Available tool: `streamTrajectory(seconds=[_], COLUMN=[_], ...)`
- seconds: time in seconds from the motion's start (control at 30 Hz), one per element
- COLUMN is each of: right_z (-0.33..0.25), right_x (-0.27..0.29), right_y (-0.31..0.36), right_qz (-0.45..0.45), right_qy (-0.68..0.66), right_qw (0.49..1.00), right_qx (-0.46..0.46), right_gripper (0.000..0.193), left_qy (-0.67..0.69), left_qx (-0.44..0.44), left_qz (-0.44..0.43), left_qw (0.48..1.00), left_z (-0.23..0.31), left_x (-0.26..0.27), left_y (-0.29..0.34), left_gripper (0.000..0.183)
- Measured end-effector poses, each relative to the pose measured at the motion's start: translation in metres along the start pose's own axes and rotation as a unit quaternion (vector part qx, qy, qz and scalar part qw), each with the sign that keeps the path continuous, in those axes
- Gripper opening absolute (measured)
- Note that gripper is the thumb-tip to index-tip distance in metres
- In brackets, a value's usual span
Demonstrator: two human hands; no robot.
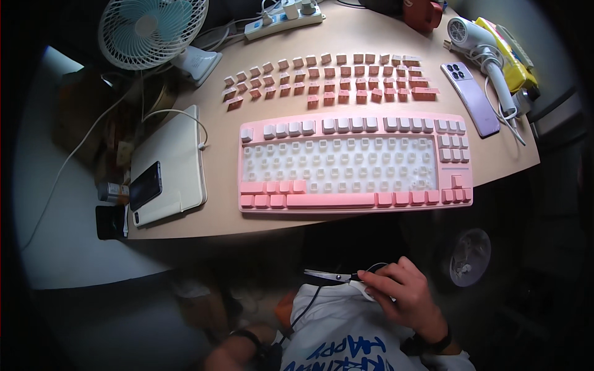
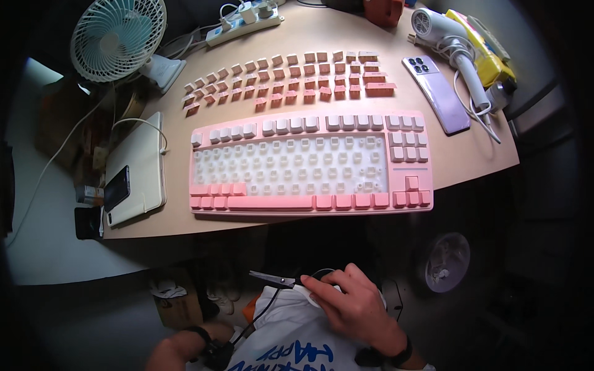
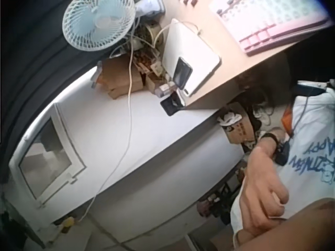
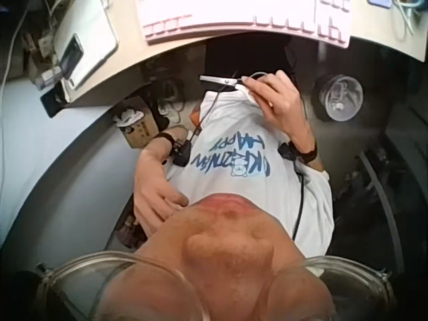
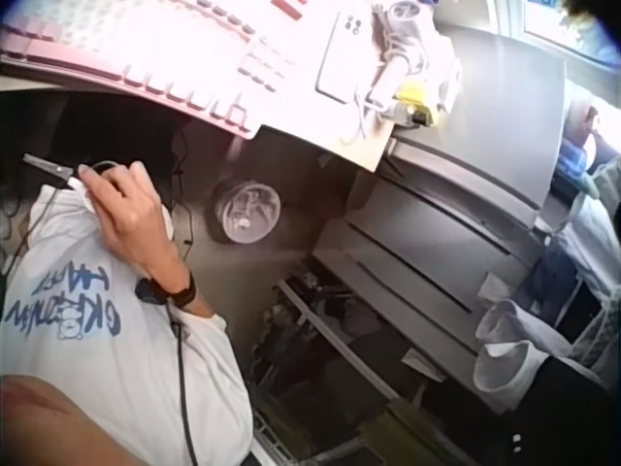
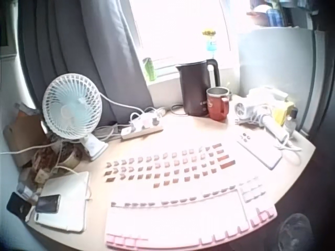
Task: Manually assemble keycaps onto a mechanical keyboard frame using scissors to trim or place components.
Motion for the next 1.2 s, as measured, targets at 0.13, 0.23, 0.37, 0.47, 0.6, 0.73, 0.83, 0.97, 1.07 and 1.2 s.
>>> streamTrajectory(seconds=[0.13, 0.23, 0.37, 0.47, 0.6, 0.73, 0.83, 0.97, 1.07, 1.2], right_z=[-0.006, -0.011, -0.014, -0.017, -0.019, -0.020, -0.022, -0.020, -0.021, -0.021], right_x=[-0.003, -0.005, -0.007, -0.008, -0.009, -0.011, -0.013, -0.015, -0.016, -0.011], right_y=[0.004, 0.006, 0.009, 0.009, 0.009, 0.009, 0.008, 0.007, 0.006, 0.005], right_qz=[-0.003, -0.001, -0.006, -0.005, -0.010, -0.010, -0.008, -0.020, -0.018, -0.001], right_qy=[0.005, 0.009, 0.025, 0.031, 0.035, 0.040, 0.040, 0.041, 0.044, 0.047], right_qw=[1.000, 1.000, 1.000, 0.999, 0.999, 0.999, 0.999, 0.999, 0.999, 0.999], right_qx=[0.001, 0.004, 0.006, 0.013, 0.013, 0.016, 0.018, 0.014, 0.018, 0.022], right_gripper=[0.038, 0.037, 0.037, 0.036, 0.038, 0.040, 0.040, 0.040, 0.039, 0.039], left_qy=[-0.015, -0.009, -0.047, -0.117, -0.064, -0.057, -0.002, -0.043, -0.048, -0.078], left_qx=[-0.005, -0.022, -0.018, -0.054, -0.061, -0.024, -0.026, -0.005, -0.006, -0.002], left_qz=[0.055, 0.018, -0.027, 0.024, -0.024, 0.005, 0.004, -0.005, -0.019, -0.012], left_qw=[0.998, 1.000, 0.998, 0.991, 0.996, 0.998, 1.000, 0.999, 0.999, 0.997], left_z=[0.009, 0.017, 0.021, 0.026, 0.028, 0.025, 0.022, 0.020, 0.018, 0.019], left_x=[-0.002, -0.008, -0.015, -0.013, -0.015, -0.010, -0.012, -0.009, -0.009, 0.003], left_y=[-0.002, 0.007, 0.011, 0.011, 0.015, 0.015, 0.020, 0.022, 0.023, 0.025], left_gripper=[0.027, 0.028, 0.028, 0.029, 0.032, 0.032, 0.029, 0.025, 0.023, 0.016])
Point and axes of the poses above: each hand's wrist, its own y-axis away from the middle knuckle, its own x-axis out of the back of the hand, z = x × y, the point moved 9 cm from there along -y, towards the middle knuckle, and after that the axes turned 4 degrees about -x, right-handed, at the moved point
